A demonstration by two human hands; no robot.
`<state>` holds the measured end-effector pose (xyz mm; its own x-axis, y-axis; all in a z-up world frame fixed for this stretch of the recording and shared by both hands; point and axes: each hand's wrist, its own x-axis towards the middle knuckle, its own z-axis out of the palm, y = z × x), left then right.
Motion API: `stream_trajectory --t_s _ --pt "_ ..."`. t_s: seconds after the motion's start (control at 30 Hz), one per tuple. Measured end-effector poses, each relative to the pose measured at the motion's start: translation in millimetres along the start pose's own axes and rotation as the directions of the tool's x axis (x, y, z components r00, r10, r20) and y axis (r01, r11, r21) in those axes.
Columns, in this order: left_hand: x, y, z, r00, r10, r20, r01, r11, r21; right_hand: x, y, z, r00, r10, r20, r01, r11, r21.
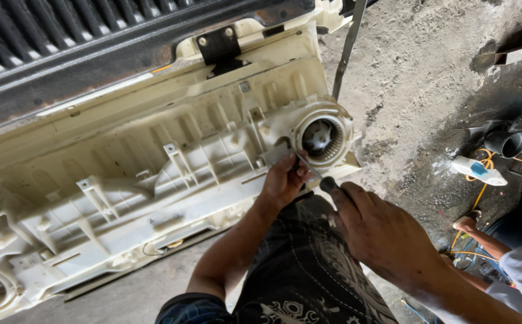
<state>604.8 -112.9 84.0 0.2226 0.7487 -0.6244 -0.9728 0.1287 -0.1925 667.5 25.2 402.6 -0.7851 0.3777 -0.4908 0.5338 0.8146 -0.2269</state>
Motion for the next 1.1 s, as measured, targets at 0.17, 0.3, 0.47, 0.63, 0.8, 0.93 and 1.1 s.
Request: stream_trajectory --t_s 0.17,0.3,0.47,0.63,0.8,0.93,1.1 --pt "0 -2 -2 1.0 0.006 -0.007 -0.006 1.0 -0.019 18 7 4 0.993 -0.094 0.072 0.1 0.992 -0.08" --pt "-2 0 1 1.0 -0.005 -0.006 0.005 1.0 -0.005 25 10 0 0.979 -0.185 0.084 0.196 0.97 -0.147" --pt "-9 12 14 0.994 -0.027 -0.105 0.053 0.966 0.252 23 5 -2 0.948 -0.054 0.314 0.112 0.979 -0.17" --pt "-28 40 25 0.989 0.027 -0.146 0.059 0.834 0.549 24 7 3 1.0 -0.006 0.01 0.008 0.973 -0.233" --pt "-45 73 24 0.973 0.225 -0.046 -0.106 0.618 0.779 25 8 4 0.9 0.209 0.382 -0.143 0.971 -0.194" --pt "-46 90 24 0.94 0.341 -0.017 -0.147 0.45 0.881 29 3 3 0.974 0.143 0.174 -0.143 0.99 -0.01" --pt "-48 85 37 0.898 0.432 0.08 -0.171 0.175 0.97 26 2 5 0.851 0.315 0.42 -0.247 0.946 -0.21"
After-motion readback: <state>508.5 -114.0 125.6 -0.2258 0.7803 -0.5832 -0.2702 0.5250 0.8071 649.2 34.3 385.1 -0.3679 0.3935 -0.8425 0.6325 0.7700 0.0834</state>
